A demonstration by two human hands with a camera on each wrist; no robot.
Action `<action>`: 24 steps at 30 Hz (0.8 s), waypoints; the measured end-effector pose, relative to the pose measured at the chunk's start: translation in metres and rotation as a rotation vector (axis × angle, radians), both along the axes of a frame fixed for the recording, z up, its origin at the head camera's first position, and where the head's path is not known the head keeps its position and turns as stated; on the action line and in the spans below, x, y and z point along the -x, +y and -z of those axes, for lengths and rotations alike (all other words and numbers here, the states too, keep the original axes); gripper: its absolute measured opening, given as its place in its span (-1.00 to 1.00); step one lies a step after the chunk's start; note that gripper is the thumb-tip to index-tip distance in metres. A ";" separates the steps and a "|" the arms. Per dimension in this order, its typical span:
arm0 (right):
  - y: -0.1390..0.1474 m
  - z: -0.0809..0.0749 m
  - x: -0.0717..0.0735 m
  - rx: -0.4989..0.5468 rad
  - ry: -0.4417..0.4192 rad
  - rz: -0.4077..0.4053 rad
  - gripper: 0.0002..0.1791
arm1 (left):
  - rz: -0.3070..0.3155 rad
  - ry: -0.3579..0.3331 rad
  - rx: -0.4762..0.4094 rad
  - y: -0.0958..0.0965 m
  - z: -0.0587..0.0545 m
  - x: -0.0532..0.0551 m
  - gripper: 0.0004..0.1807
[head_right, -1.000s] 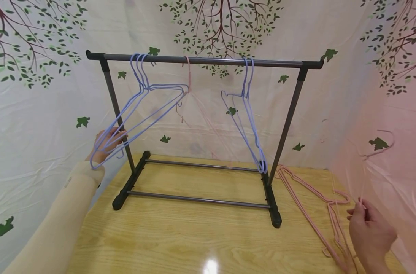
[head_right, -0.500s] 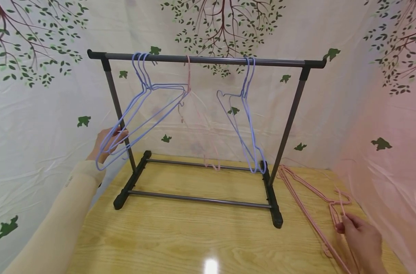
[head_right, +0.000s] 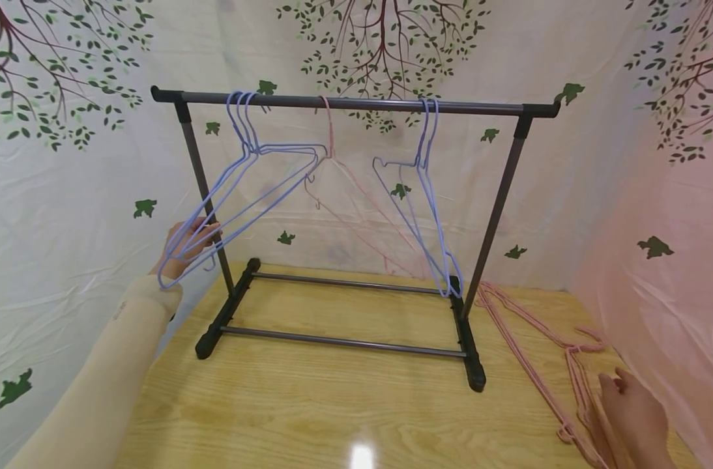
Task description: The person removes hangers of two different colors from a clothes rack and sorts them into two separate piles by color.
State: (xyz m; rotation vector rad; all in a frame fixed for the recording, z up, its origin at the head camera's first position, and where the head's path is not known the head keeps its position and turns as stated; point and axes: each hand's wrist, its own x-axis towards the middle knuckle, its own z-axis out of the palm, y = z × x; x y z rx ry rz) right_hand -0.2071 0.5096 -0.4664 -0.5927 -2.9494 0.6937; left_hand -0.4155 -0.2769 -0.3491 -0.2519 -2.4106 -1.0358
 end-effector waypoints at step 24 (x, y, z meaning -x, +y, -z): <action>-0.061 -0.054 0.019 0.005 0.524 -0.024 -0.45 | 0.020 0.028 -0.015 -0.003 0.003 0.005 -0.51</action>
